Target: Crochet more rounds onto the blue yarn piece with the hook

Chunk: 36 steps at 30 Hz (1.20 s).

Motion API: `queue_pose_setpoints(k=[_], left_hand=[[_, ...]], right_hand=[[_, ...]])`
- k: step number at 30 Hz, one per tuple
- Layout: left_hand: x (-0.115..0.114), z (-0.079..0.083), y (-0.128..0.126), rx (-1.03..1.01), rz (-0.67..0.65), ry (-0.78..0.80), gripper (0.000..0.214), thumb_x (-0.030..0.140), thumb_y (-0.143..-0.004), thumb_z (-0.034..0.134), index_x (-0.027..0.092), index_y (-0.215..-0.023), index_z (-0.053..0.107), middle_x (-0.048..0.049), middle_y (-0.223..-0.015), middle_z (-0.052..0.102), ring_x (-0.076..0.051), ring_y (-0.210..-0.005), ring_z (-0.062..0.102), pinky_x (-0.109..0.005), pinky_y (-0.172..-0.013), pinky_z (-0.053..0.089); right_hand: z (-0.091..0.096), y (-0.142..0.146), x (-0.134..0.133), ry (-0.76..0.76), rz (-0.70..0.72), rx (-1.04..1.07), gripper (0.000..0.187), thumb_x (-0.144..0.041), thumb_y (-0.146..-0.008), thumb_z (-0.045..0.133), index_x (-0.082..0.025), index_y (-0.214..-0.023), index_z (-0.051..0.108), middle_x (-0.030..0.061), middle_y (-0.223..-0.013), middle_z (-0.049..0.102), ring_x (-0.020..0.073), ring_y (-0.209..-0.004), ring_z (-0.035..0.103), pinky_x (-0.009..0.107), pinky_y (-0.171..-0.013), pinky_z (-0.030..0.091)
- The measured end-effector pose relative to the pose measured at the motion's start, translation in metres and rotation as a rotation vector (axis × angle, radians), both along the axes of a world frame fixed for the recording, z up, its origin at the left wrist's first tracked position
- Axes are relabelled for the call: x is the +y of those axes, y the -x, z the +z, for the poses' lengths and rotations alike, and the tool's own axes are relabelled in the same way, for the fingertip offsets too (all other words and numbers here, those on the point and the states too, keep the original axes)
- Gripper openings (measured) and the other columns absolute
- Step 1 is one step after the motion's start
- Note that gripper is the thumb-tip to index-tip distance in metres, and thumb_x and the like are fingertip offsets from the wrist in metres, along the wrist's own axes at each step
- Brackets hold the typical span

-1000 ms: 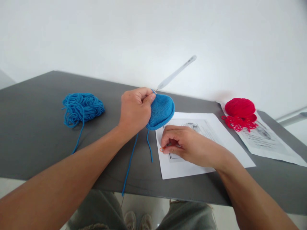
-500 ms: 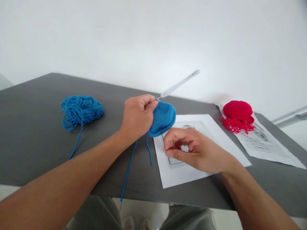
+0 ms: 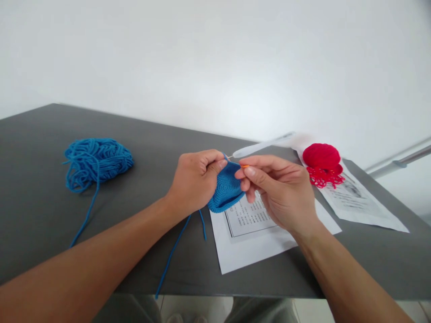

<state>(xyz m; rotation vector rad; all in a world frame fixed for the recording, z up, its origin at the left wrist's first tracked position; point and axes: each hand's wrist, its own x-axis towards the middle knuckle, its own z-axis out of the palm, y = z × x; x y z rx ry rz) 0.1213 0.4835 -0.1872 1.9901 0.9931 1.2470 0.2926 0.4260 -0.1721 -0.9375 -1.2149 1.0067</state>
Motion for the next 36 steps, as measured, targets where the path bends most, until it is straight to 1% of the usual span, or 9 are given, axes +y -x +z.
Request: queue_pose_setpoints(k=[2,4,6,11,15,20,25,30,36], left_hand=[[-0.001,0.000,0.000,0.001,-0.027,0.002,0.027,0.021,-0.093,0.056,0.021,-0.069,0.067,0.0022,-0.063,0.064,-0.018,-0.063,0.056,-0.030,-0.062,0.042],[-0.003,0.000,-0.001,0.000,-0.063,0.003,0.029,0.021,-0.094,0.054,0.021,-0.067,0.065,0.0023,-0.062,0.061,-0.017,-0.062,0.054,-0.030,-0.062,0.041],[-0.004,0.000,-0.002,-0.008,-0.098,0.007,0.030,0.022,-0.095,0.053,0.021,-0.067,0.064,0.0020,-0.064,0.062,-0.017,-0.063,0.054,-0.030,-0.062,0.041],[-0.006,-0.001,-0.003,-0.061,-0.127,0.021,0.027,0.022,-0.095,0.055,0.020,-0.072,0.068,0.0034,-0.062,0.058,-0.016,-0.062,0.053,-0.029,-0.062,0.042],[-0.007,0.000,-0.003,-0.103,-0.160,0.032,0.023,0.021,-0.096,0.056,0.020,-0.079,0.072,0.0015,-0.072,0.070,-0.018,-0.069,0.061,-0.030,-0.068,0.046],[-0.008,-0.001,-0.003,-0.088,-0.123,0.013,0.021,0.018,-0.095,0.056,0.020,-0.081,0.071,0.0024,-0.072,0.070,-0.017,-0.069,0.061,-0.029,-0.068,0.046],[-0.009,-0.002,-0.004,-0.055,-0.091,0.009,0.021,0.018,-0.095,0.056,0.022,-0.079,0.069,0.0021,-0.071,0.069,-0.018,-0.068,0.062,-0.030,-0.067,0.046],[-0.010,-0.004,-0.004,-0.061,-0.060,-0.030,0.021,0.016,-0.094,0.056,0.023,-0.078,0.068,0.0029,-0.070,0.070,-0.017,-0.066,0.062,-0.030,-0.065,0.046],[-0.012,-0.004,-0.006,-0.099,-0.041,-0.067,0.024,0.013,-0.094,0.057,0.024,-0.075,0.064,0.0044,-0.069,0.070,-0.015,-0.064,0.060,-0.029,-0.062,0.044]], right_hand=[[0.000,0.001,0.001,-0.040,-0.056,-0.039,0.008,-0.020,-0.082,0.087,-0.023,-0.089,0.087,-0.0005,-0.072,0.075,0.0088,-0.050,0.059,0.021,-0.037,0.044],[0.000,0.002,0.000,-0.053,-0.095,-0.088,0.006,-0.019,-0.082,0.086,-0.022,-0.086,0.086,-0.0030,-0.065,0.068,0.0073,-0.045,0.053,0.022,-0.035,0.038],[0.002,0.005,-0.001,-0.032,-0.131,-0.147,0.001,-0.021,-0.084,0.085,-0.021,-0.086,0.085,-0.0043,-0.059,0.065,0.0072,-0.040,0.051,0.022,-0.035,0.037],[0.003,0.012,-0.005,-0.032,-0.239,-0.169,0.009,-0.027,-0.089,0.083,-0.020,-0.085,0.079,-0.0055,-0.053,0.064,0.0079,-0.035,0.049,0.022,-0.032,0.036],[0.004,0.012,-0.006,-0.031,-0.262,-0.163,0.012,-0.029,-0.091,0.081,-0.020,-0.084,0.076,-0.0046,-0.052,0.065,0.0076,-0.033,0.048,0.021,-0.030,0.035],[0.005,0.011,-0.007,-0.015,-0.240,-0.186,0.010,-0.026,-0.086,0.085,-0.020,-0.086,0.078,-0.0045,-0.052,0.065,0.0081,-0.035,0.050,0.020,-0.030,0.037],[0.007,0.013,-0.006,-0.021,-0.237,-0.158,0.024,-0.029,-0.075,0.095,-0.019,-0.084,0.075,-0.0036,-0.058,0.068,0.0099,-0.040,0.057,0.019,-0.028,0.044],[0.010,0.014,-0.007,0.004,-0.208,-0.153,0.027,-0.029,-0.073,0.097,-0.019,-0.080,0.073,-0.0030,-0.055,0.071,0.0112,-0.040,0.062,0.020,-0.034,0.054],[0.014,0.015,-0.008,0.053,-0.166,-0.099,0.042,-0.031,-0.067,0.101,-0.017,-0.094,0.072,-0.0018,-0.065,0.078,0.0142,-0.046,0.071,0.022,-0.040,0.062]])
